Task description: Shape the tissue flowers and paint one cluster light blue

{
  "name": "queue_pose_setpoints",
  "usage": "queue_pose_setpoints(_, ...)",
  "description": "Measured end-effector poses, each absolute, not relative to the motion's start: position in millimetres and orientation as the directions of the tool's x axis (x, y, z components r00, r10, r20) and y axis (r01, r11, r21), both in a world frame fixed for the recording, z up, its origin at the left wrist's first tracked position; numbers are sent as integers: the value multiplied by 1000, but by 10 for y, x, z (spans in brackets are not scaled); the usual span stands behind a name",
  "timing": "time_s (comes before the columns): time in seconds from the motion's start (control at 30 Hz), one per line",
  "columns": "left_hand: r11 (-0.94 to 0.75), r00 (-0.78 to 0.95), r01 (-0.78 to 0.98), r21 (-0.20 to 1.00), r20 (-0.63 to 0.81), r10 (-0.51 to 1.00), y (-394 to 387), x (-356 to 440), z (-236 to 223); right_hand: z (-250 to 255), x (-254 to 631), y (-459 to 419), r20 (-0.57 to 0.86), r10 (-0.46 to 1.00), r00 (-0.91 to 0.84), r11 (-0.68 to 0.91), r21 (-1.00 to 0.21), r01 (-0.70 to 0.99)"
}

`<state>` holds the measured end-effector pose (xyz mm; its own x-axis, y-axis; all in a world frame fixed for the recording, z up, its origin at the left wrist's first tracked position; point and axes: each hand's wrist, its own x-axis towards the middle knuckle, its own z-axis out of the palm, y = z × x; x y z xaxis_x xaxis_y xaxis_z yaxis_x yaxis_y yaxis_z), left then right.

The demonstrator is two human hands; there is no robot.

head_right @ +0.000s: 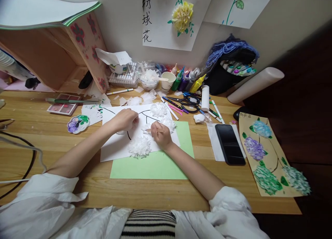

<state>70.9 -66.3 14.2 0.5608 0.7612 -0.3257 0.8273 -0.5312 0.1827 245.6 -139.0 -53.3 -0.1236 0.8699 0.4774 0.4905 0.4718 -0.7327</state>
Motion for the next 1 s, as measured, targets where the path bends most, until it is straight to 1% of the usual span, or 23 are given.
queue_pose_setpoints(0.23, -531, 563, 826, 188, -329, 759, -658, 708, 129, -489, 2413, -1342, 414, 907, -76, 400, -792, 461)
queue_pose_setpoints(0.33, -537, 569, 822, 190, -323, 756, -659, 706, 131, -487, 2404, -1335, 418, 906, -70, 402, -796, 452)
queue_pose_setpoints(0.47, -543, 567, 823, 169, -326, 757, -667, 712, 149, -531, 2440, -1361, 461, 886, -44, 434, -795, 424)
queue_pose_setpoints(0.6, -541, 557, 827, 151, -342, 757, -676, 723, 169, -563, 2470, -1389, 505, 862, -32, 467, -770, 435)
queue_pose_setpoints(0.77, -546, 562, 824, 151, -334, 757, -671, 719, 150, -548, 2457, -1393, 536, 839, -93, 504, -703, 501)
queue_pose_setpoints(0.9, -548, 565, 822, 154, -328, 757, -668, 714, 138, -530, 2442, -1377, 525, 836, -160, 517, -655, 551)
queue_pose_setpoints(1.0, -544, 560, 826, 150, -329, 760, -671, 716, 145, -482, 2409, -1341, 486, 854, -184, 491, -640, 591)
